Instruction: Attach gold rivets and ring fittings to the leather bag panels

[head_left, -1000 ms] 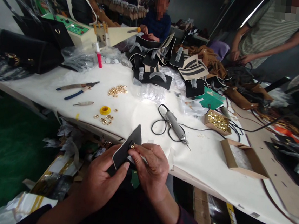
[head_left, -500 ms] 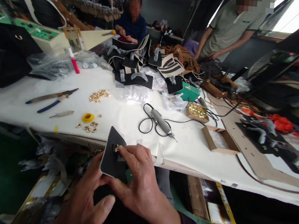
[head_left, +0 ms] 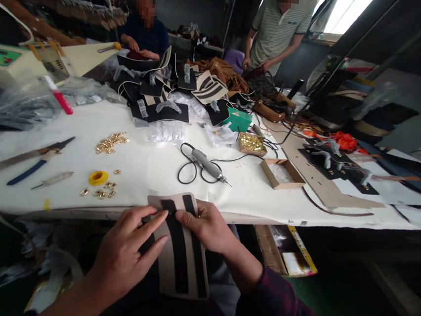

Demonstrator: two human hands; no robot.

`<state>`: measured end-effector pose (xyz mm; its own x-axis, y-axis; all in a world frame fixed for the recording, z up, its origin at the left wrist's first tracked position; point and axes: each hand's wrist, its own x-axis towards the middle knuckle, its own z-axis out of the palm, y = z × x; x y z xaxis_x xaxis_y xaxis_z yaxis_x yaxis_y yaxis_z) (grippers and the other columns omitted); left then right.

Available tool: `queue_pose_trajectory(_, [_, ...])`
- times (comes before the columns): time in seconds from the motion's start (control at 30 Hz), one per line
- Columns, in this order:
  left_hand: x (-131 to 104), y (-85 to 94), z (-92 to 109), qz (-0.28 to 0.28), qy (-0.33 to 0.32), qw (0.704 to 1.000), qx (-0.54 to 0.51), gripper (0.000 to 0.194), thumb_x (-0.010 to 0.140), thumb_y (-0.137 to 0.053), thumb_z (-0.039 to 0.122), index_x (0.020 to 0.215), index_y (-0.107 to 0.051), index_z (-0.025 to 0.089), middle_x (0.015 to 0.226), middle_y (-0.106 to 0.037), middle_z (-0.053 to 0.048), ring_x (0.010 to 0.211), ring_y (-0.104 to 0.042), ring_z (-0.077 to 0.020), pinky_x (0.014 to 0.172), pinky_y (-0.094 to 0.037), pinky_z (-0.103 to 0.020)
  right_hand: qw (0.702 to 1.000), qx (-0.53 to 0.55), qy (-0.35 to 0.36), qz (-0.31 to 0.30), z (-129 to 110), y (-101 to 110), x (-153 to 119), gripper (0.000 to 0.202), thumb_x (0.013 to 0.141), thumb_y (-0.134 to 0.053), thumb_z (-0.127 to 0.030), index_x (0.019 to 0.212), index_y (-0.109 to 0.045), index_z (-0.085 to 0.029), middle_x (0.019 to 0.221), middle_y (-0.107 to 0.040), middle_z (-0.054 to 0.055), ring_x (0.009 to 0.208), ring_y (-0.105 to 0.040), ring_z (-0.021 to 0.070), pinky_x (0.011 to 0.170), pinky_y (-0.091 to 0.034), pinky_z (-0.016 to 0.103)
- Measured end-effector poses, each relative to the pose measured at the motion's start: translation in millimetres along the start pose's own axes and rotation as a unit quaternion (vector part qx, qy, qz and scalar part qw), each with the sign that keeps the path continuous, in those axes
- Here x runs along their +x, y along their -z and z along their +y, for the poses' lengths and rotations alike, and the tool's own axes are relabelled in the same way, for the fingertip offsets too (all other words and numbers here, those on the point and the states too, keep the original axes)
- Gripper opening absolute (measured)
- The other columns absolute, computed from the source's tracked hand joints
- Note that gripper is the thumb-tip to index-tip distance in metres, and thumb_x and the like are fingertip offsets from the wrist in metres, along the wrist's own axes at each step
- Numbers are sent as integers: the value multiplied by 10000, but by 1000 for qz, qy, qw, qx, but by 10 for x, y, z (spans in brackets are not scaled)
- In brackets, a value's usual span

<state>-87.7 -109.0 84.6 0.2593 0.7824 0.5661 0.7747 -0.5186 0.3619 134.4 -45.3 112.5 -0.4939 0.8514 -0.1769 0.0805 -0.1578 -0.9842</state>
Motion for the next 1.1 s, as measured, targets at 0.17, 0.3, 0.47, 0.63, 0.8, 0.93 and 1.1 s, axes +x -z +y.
queue_pose_trajectory(0.17, [330, -526, -93, -41, -42, 998, 28, 408, 973, -679, 328, 1367, -641, 233, 1484, -607, -146, 1354, -572, -362, 1111, -512, -578, 971, 156, -114, 139, 317, 138, 118, 396, 792, -819, -508, 939, -741, -149, 744, -717, 39, 633, -639, 180, 605, -506, 285])
queue_pose_trajectory(0.3, [335, -831, -175, -52, -46, 998, -9, 322, 996, -648, 282, 1313, -658, 226, 1503, -610, -132, 1401, -552, -323, 1144, -515, -533, 958, 157, -121, 209, 534, 118, 120, 348, 802, -770, -461, 959, -757, -151, 752, -731, 47, 636, -643, 184, 616, -517, 293])
queue_pose_trajectory(0.47, [199, -998, -280, -66, -50, 996, -33, 347, 994, -659, 275, 1337, -649, 224, 1485, -630, -132, 1376, -577, -312, 1122, -545, -524, 963, -15, -142, 229, 607, 171, 132, 269, 847, -702, -418, 846, -754, -154, 763, -723, 49, 682, -639, 182, 601, -464, 265])
queue_pose_trajectory(0.63, [178, -1078, -332, -78, -45, 996, -25, 349, 982, -672, 288, 1321, -679, 205, 1449, -663, -132, 1341, -597, -325, 1097, -547, -536, 945, -178, -156, 227, 518, 228, 252, 231, 881, -643, -329, 759, -736, -156, 724, -704, 38, 707, -634, 172, 613, -419, 250])
queue_pose_trajectory(0.8, [188, -1125, -347, -80, -36, 996, -25, 370, 982, -671, 320, 1332, -688, 200, 1429, -684, -126, 1327, -599, -333, 1077, -534, -540, 935, -205, -168, 236, 528, 236, 338, 202, 857, -659, -281, 713, -724, -155, 676, -682, 33, 692, -626, 168, 598, -392, 250])
queue_pose_trajectory(0.93, [188, -1122, -361, -87, -27, 995, -29, 357, 989, -655, 338, 1324, -697, 222, 1427, -688, -115, 1322, -598, -329, 1069, -520, -540, 930, -217, -171, 241, 573, 240, 350, 203, 862, -681, -306, 738, -741, -156, 696, -703, 40, 710, -650, 182, 607, -403, 257])
queue_pose_trajectory(1.1, [249, -1099, -333, -106, -10, 994, -33, 324, 990, -652, 349, 1282, -718, 225, 1409, -701, -110, 1316, -593, -326, 1056, -487, -528, 929, -236, -152, 242, 572, 248, 348, 142, 870, -690, -288, 826, -752, -167, 804, -754, 54, 798, -680, 207, 689, -453, 279])
